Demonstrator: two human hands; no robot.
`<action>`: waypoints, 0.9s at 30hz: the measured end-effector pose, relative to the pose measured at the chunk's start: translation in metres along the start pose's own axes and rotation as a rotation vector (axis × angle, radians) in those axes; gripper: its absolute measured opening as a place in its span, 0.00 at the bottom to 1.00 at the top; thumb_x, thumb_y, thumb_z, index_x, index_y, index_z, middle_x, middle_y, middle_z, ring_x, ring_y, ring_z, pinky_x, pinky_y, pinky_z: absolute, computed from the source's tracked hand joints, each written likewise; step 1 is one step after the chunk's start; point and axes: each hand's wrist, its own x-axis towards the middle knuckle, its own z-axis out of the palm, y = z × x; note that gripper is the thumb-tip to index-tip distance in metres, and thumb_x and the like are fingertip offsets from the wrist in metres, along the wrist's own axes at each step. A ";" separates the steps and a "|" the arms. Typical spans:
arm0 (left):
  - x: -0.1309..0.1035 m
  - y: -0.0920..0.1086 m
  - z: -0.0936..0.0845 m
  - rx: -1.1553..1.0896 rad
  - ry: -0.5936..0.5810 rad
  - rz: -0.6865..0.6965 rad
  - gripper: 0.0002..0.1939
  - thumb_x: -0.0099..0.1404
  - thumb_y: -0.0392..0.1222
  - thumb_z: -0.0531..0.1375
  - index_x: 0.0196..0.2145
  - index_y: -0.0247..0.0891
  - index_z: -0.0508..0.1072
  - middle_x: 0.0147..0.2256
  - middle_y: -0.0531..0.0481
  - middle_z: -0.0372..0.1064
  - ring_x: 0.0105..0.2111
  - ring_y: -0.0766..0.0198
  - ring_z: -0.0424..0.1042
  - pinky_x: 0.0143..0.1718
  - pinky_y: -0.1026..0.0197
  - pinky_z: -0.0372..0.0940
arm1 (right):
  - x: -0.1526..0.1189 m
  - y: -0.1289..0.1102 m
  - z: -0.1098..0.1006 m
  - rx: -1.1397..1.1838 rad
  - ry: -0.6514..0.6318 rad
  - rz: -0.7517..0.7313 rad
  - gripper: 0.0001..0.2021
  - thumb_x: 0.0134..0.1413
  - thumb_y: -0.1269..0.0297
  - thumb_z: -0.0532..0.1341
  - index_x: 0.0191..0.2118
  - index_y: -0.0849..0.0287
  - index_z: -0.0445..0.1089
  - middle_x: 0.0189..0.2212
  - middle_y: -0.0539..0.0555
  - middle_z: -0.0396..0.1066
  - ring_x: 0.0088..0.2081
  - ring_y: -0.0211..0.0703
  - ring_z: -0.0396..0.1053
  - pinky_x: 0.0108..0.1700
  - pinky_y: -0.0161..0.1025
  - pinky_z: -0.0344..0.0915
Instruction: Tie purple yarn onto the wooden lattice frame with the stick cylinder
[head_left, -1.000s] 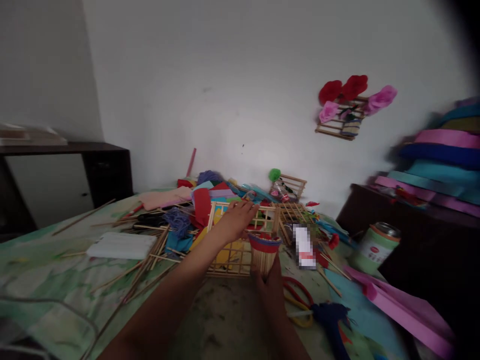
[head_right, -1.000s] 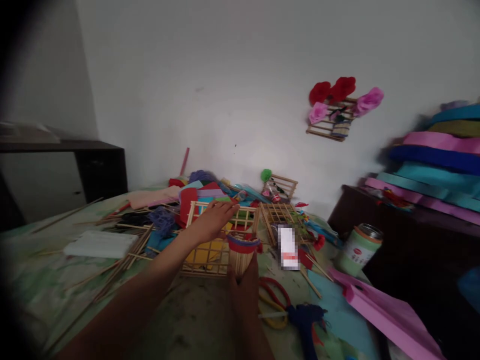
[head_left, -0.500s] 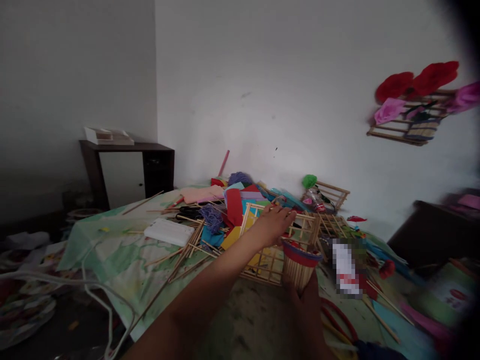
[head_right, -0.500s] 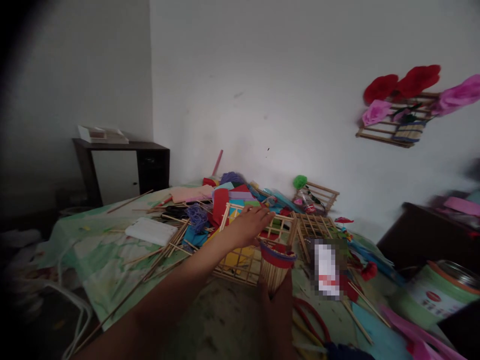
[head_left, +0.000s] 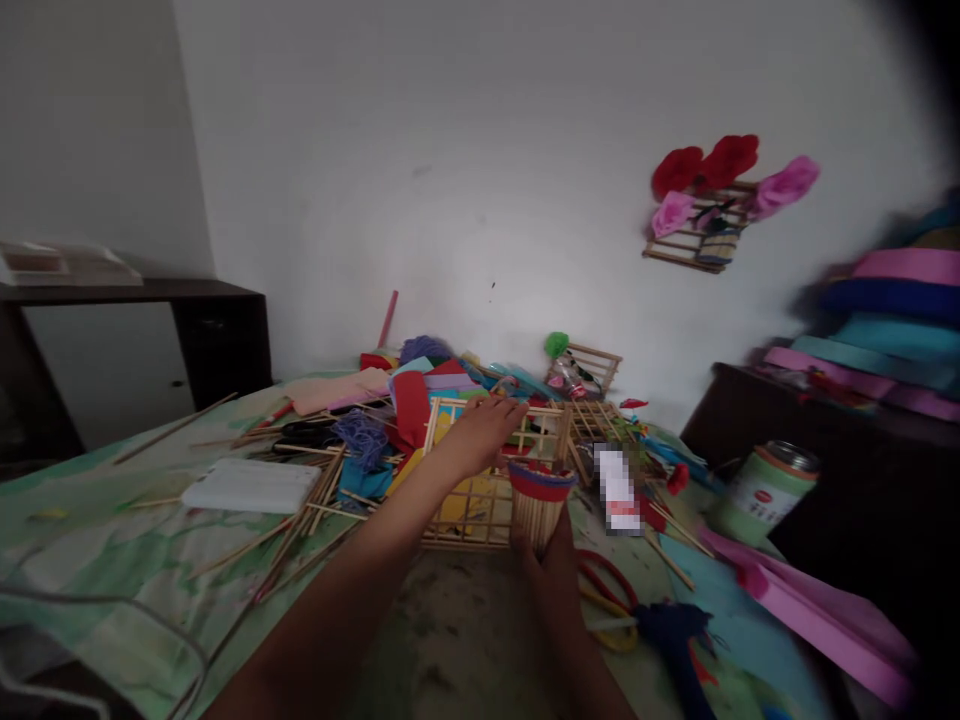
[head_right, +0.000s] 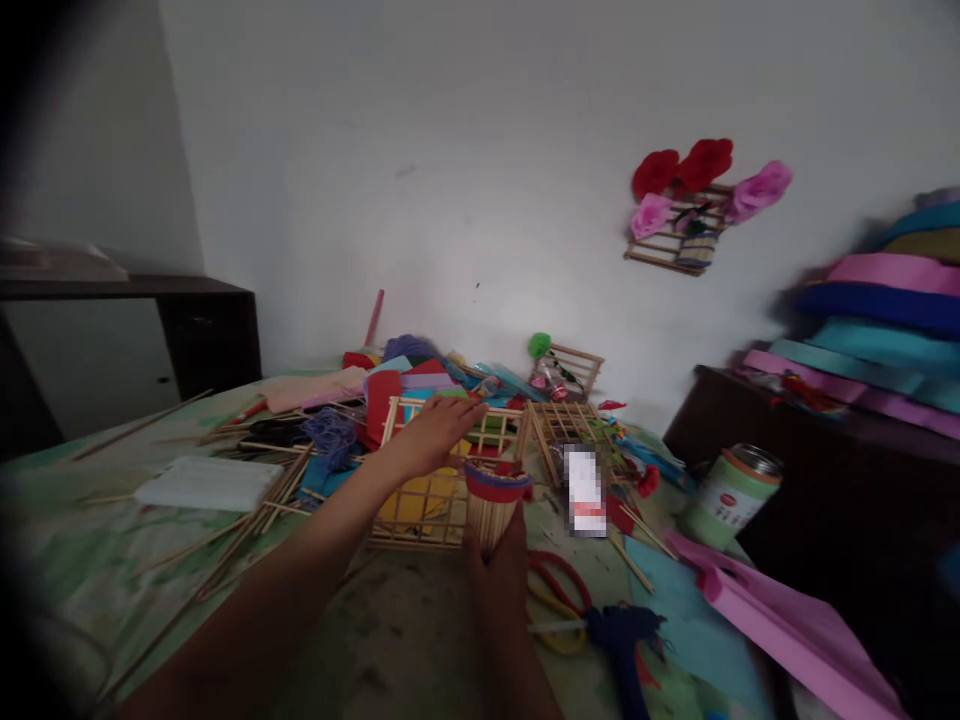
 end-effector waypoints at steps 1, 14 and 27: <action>0.000 -0.001 0.000 -0.005 0.003 0.001 0.38 0.56 0.41 0.64 0.60 0.39 0.51 0.59 0.40 0.56 0.57 0.50 0.56 0.52 0.50 0.52 | 0.000 0.001 0.002 -0.002 0.020 0.000 0.41 0.49 0.53 0.59 0.65 0.64 0.43 0.59 0.67 0.56 0.58 0.58 0.58 0.55 0.53 0.58; 0.001 -0.002 0.003 0.002 0.018 0.017 0.39 0.56 0.41 0.64 0.61 0.38 0.50 0.58 0.38 0.57 0.57 0.49 0.56 0.53 0.47 0.52 | 0.003 0.006 0.003 -0.028 0.025 -0.064 0.39 0.48 0.59 0.59 0.64 0.63 0.44 0.59 0.64 0.56 0.59 0.55 0.56 0.58 0.51 0.56; -0.001 -0.004 0.001 0.002 -0.009 0.014 0.42 0.55 0.39 0.65 0.61 0.39 0.49 0.60 0.39 0.54 0.58 0.49 0.54 0.53 0.49 0.52 | 0.002 0.006 0.003 -0.042 0.027 -0.058 0.40 0.48 0.57 0.60 0.65 0.63 0.44 0.60 0.65 0.53 0.61 0.56 0.53 0.60 0.53 0.52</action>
